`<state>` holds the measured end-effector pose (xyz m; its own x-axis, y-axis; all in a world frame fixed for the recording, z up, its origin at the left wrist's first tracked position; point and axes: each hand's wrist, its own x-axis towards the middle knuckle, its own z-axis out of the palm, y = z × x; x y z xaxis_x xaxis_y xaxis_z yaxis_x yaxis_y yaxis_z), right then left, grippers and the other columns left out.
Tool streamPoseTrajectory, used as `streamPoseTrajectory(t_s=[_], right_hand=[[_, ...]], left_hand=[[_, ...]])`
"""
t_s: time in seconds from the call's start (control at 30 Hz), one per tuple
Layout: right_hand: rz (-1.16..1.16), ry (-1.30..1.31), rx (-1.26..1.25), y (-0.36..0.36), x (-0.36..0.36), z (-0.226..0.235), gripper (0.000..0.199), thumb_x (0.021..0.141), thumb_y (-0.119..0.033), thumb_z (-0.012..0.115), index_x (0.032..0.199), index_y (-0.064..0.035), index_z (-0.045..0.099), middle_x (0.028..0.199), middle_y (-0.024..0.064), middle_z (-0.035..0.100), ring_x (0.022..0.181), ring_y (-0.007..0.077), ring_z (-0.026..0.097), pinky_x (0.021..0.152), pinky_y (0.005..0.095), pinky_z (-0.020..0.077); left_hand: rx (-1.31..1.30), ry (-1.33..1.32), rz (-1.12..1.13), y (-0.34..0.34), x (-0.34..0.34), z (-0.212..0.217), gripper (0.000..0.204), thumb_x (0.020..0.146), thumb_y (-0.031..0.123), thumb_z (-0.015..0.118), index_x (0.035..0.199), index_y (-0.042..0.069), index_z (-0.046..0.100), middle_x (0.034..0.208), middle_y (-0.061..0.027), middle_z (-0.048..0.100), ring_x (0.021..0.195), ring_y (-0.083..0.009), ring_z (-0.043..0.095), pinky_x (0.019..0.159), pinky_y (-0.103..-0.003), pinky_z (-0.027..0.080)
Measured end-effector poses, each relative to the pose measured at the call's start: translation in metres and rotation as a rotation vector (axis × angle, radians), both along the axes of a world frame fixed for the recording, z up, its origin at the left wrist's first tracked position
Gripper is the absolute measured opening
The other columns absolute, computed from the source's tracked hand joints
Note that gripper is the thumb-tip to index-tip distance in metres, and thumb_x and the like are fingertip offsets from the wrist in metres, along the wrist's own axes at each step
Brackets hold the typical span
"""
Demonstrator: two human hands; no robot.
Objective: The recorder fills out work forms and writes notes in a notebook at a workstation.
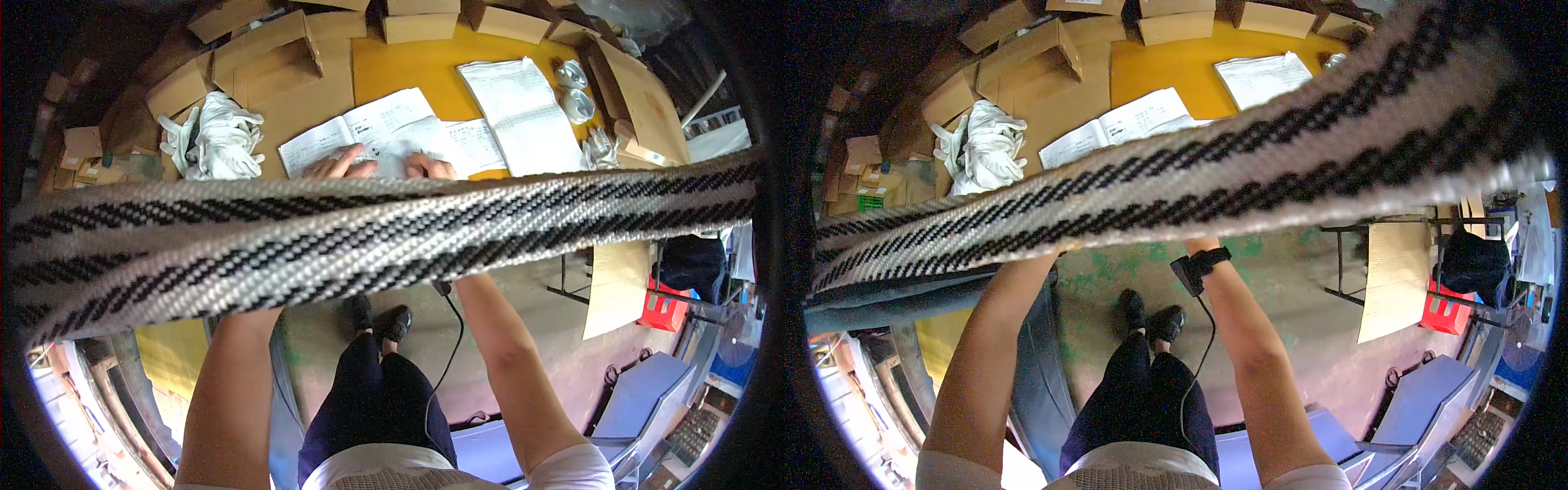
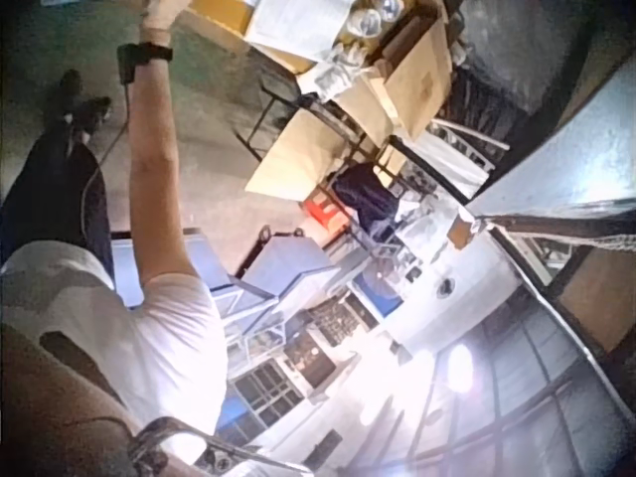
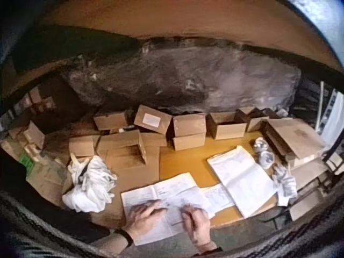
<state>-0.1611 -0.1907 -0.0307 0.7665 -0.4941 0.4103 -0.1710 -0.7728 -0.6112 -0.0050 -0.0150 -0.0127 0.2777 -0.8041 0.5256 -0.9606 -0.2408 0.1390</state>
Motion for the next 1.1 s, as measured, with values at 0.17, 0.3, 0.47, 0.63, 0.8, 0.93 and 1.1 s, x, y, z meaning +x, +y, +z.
streamPoseTrajectory(t_s=[0.17,0.3,0.47,0.63,0.8,0.93,1.1], right_hand=[[-0.23,0.029,0.188,-0.003,-0.031,0.032,0.031,0.1,-0.025,0.057,0.119,-0.0016,0.061,0.118,0.0164,0.061,0.117,0.0298,0.051,0.1,0.0435,0.0407],[-0.214,-0.298,0.305,0.01,-0.037,0.031,0.023,0.095,-0.013,0.062,0.114,0.0001,0.062,0.097,0.0147,0.064,0.083,0.0272,0.057,0.077,0.0375,0.0478],[-0.277,-0.257,0.399,-0.003,-0.067,0.027,0.022,0.096,-0.017,0.062,0.111,-0.0006,0.064,0.098,0.0137,0.066,0.087,0.0265,0.06,0.079,0.035,0.049],[-0.274,-0.213,0.575,-0.005,-0.056,0.047,0.027,0.097,-0.025,0.061,0.107,-0.001,0.067,0.088,0.0125,0.067,0.079,0.0219,0.061,0.073,0.0326,0.049],[-0.273,-0.143,0.741,0.003,-0.046,0.064,0.03,0.099,-0.027,0.059,0.112,-0.0011,0.066,0.078,0.0042,0.064,0.068,0.0114,0.054,0.065,0.0266,0.0467],[-0.302,-0.176,0.749,0.008,-0.054,0.061,0.029,0.099,-0.026,0.059,0.114,-0.0018,0.065,0.082,0.0028,0.064,0.071,0.0085,0.055,0.065,0.0242,0.0463],[-0.323,-0.148,0.805,0.013,-0.075,0.069,0.03,0.096,-0.028,0.062,0.109,-0.0014,0.067,0.08,0.0049,0.066,0.068,0.0098,0.057,0.063,0.0258,0.0478]], left_hand=[[-0.038,-0.016,-0.069,-0.015,-0.001,-0.024,0.034,0.087,0.029,0.064,0.12,0.02,0.068,0.135,-0.0066,0.056,0.09,-0.0237,0.069,0.083,-0.043,0.055],[0.221,0.155,0.075,0.032,0.023,-0.058,0.037,0.085,0.021,0.063,0.123,0.02,0.066,0.131,-0.0106,0.056,0.085,-0.0231,0.069,0.075,-0.041,0.056],[0.21,0.037,-0.007,0.002,0.004,-0.022,0.05,0.085,0.004,0.057,0.127,0.03,0.063,0.111,-0.0097,0.056,0.085,-0.0296,0.064,0.078,-0.046,0.054],[0.278,0.074,0.025,0.012,0.013,-0.048,0.052,0.081,0.002,0.061,0.125,0.028,0.065,0.111,-0.0085,0.052,0.085,-0.0284,0.062,0.078,-0.044,0.053],[0.345,0.171,0.075,0.013,0.013,-0.059,0.053,0.078,0.0,0.062,0.124,0.025,0.065,0.112,-0.0085,0.051,0.085,-0.0278,0.062,0.077,-0.043,0.053],[0.204,0.009,-0.042,-0.001,0.004,-0.022,0.054,0.079,-0.001,0.061,0.125,0.025,0.065,0.111,-0.0093,0.052,0.085,-0.0283,0.063,0.078,-0.043,0.053],[0.348,0.132,0.027,0.008,0.013,-0.032,0.054,0.081,-0.001,0.061,0.126,0.028,0.065,0.111,-0.0088,0.053,0.082,-0.0299,0.064,0.075,-0.042,0.054]])
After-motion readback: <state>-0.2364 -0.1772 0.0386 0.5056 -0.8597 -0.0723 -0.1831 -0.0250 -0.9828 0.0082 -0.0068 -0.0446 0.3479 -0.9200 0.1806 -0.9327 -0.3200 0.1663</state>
